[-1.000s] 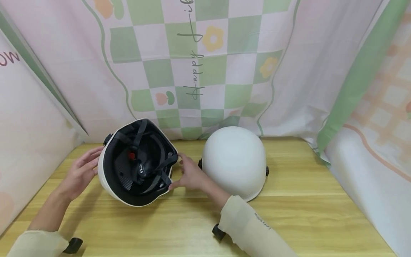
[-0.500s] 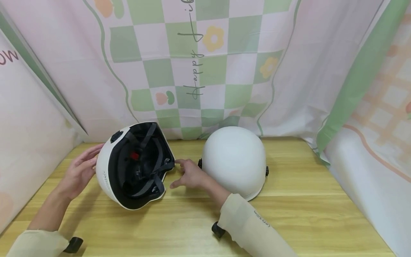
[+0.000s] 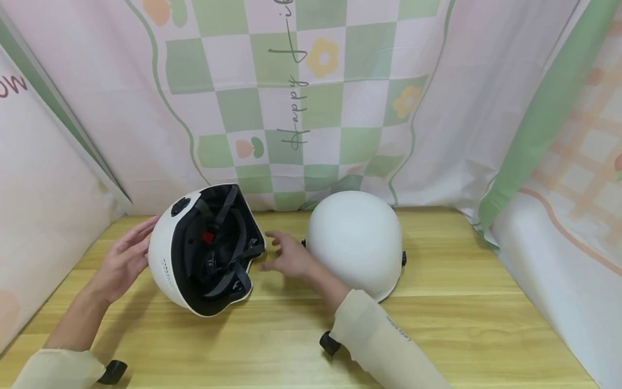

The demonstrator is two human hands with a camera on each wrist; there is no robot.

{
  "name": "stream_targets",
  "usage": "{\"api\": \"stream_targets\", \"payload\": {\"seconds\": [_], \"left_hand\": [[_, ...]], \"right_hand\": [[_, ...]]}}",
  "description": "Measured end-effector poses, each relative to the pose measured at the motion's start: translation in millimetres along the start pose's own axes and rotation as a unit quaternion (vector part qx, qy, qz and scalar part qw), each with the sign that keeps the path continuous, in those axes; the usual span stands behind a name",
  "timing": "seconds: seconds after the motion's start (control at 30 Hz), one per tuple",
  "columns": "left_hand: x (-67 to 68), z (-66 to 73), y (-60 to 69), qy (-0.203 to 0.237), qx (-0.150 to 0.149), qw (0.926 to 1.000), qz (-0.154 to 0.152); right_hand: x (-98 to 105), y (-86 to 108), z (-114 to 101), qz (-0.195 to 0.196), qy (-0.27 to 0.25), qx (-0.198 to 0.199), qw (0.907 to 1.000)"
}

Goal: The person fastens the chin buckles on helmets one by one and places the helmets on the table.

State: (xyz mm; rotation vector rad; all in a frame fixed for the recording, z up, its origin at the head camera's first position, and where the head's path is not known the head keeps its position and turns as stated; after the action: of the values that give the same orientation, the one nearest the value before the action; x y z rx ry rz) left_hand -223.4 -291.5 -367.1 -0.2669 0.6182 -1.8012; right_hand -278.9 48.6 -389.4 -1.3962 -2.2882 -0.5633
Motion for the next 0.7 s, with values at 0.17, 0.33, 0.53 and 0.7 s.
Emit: {"api": "stream_targets", "payload": {"seconds": [0.17,0.33,0.53,0.7], "left_hand": [[-2.8,1.4,-1.3,-0.012,0.008,0.9999,0.007],[-6.1,2.8,-3.5,-0.037,0.019,0.9991,0.011],[-9.5,4.9,-4.9,-0.059,0.025,0.9979,0.01],[-13.3,6.0,-5.7,-0.068,0.022,0.9974,0.003]], "right_hand": [[14.5,6.2,-31.2,0.04,-0.061,0.092,0.9931],[18.8,14.2,-63.5,0.05,-0.102,0.153,0.9817],[18.3,15.7,-95.4,0.042,-0.114,0.176,0.977],[15.6,9.5,-112.4,0.023,-0.134,0.177,0.9748]]}}
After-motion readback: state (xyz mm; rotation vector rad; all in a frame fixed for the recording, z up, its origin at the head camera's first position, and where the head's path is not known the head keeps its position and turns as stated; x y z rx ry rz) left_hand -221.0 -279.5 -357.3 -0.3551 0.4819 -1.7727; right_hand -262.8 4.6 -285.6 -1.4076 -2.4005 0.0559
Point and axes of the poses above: each hand's wrist, its own y-axis away from the middle knuckle, its own x-axis out of the back of the hand, z = x × y, the point moved 3 cm from there along -y, towards the middle knuckle, and after that the axes turned 8 degrees about -x, right-handed, at the moved point
